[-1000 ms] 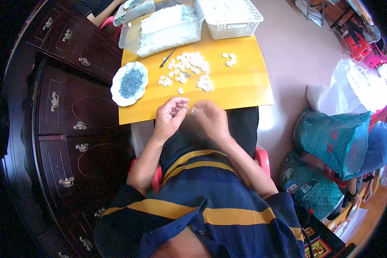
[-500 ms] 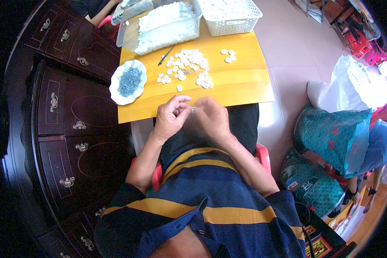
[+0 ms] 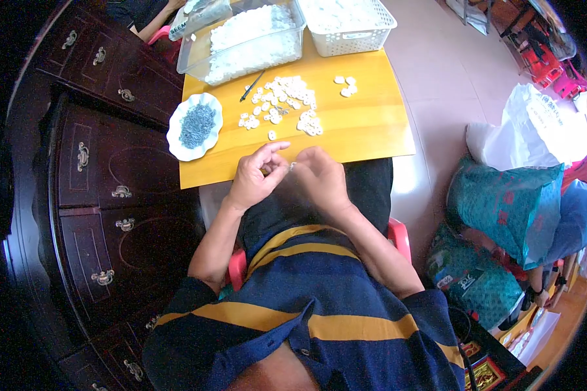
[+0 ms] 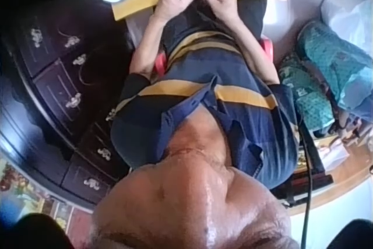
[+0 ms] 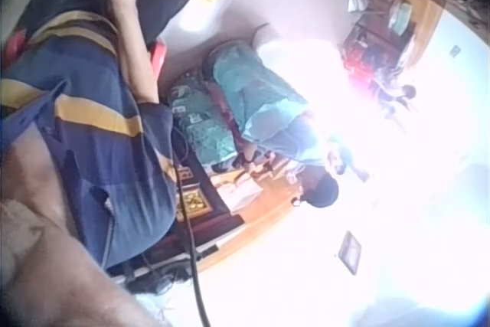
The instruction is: Manually inserting small black pins into white plastic circular components.
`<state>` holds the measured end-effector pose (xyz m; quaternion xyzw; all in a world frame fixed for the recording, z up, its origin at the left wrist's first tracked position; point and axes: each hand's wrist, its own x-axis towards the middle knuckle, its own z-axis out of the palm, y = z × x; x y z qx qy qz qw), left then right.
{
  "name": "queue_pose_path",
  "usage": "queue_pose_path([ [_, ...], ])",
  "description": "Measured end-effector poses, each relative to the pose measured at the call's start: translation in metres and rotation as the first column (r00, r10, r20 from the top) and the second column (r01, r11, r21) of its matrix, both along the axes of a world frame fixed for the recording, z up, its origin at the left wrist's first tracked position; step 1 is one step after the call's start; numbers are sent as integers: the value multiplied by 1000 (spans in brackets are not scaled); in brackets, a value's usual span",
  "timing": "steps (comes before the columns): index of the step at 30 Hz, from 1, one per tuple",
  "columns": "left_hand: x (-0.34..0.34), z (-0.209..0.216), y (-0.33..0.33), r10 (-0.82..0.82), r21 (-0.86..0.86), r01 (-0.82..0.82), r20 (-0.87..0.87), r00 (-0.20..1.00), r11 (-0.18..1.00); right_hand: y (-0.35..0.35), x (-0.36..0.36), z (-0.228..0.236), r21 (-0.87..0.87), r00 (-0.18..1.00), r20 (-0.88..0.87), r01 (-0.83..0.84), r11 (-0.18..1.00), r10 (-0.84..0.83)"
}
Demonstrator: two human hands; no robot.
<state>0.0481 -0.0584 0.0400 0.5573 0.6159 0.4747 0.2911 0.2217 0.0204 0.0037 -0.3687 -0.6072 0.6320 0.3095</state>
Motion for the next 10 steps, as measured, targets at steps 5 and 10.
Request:
queue_pose_path([
  [5, -25, 1, 2, 80, -37, -79, 29, 996, 996, 7, 3, 0, -106, 997, -75, 0, 994, -8],
  [10, -44, -14, 17, 227, -5, -254, -431, 874, 967, 9, 3, 7, -236, 993, -116, 7, 972, -36],
])
